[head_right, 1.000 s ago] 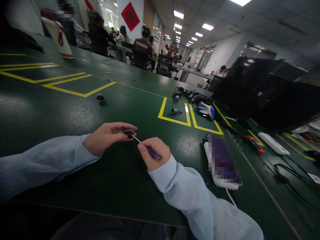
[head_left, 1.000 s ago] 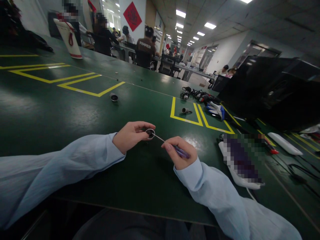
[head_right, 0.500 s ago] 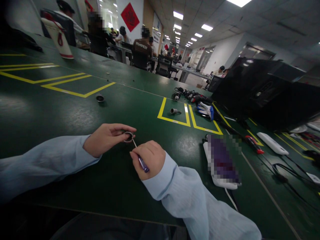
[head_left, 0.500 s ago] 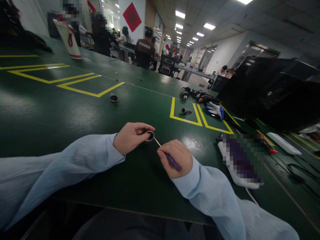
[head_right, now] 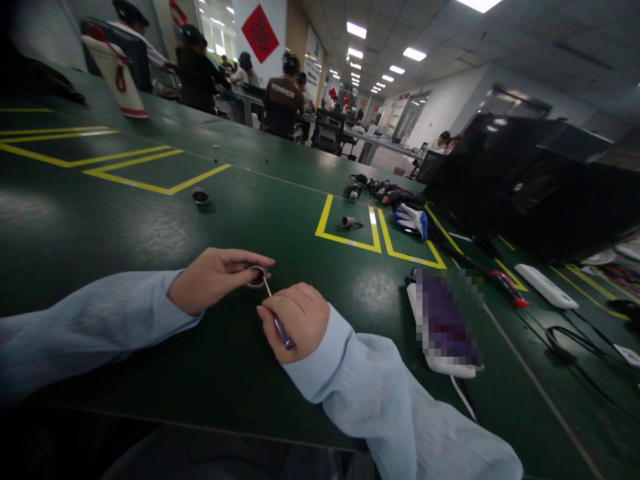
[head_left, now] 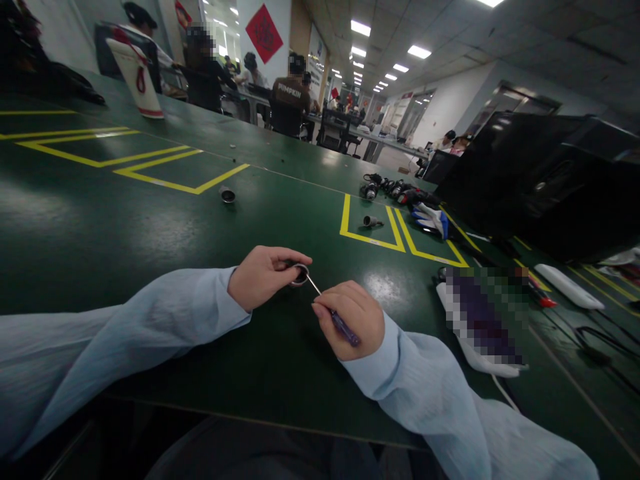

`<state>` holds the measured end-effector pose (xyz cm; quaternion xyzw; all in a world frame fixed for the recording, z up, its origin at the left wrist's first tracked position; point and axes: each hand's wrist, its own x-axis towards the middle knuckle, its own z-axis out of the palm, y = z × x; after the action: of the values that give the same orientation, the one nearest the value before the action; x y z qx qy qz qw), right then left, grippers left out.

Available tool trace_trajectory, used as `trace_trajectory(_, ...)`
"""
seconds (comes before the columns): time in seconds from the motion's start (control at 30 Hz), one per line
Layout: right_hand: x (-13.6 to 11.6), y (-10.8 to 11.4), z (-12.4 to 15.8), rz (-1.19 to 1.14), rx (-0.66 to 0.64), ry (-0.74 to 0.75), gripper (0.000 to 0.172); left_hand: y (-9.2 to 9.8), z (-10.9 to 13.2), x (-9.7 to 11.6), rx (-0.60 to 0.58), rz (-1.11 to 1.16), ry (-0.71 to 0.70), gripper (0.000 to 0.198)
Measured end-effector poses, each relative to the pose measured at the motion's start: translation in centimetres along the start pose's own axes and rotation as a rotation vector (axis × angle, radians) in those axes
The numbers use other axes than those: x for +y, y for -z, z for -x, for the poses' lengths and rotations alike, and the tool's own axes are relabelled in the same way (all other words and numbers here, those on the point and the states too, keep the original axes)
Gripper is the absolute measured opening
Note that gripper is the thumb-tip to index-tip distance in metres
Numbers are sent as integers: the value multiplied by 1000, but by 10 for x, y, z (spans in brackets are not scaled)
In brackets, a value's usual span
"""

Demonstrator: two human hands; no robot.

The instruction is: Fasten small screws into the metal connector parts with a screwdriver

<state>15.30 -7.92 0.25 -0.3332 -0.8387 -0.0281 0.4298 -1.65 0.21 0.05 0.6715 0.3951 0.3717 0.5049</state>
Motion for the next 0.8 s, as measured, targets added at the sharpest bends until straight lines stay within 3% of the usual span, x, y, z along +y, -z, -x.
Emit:
trace_trajectory(0.07,-2,2,1,-75,68,-111,11,3,-4,-1,30,3,5,30)
trace_trajectory(0.17,2,-2,3,-283,147,-457,17,10,-10,3,122,-4,40,32)
trace_trajectory(0.23,8,-9,4,-454,142,-671,20,13,-14,8,180,12,86,33)
trace_trajectory(0.3,14,-15,4,-572,127,-774,21,14,-15,13,215,55,130,32)
trace_trajectory(0.6,18,-26,3,-529,55,-782,20,11,-13,9,157,94,166,32)
trace_trajectory(0.8,16,-9,-4,-470,9,-787,22,12,-13,8,126,80,156,35)
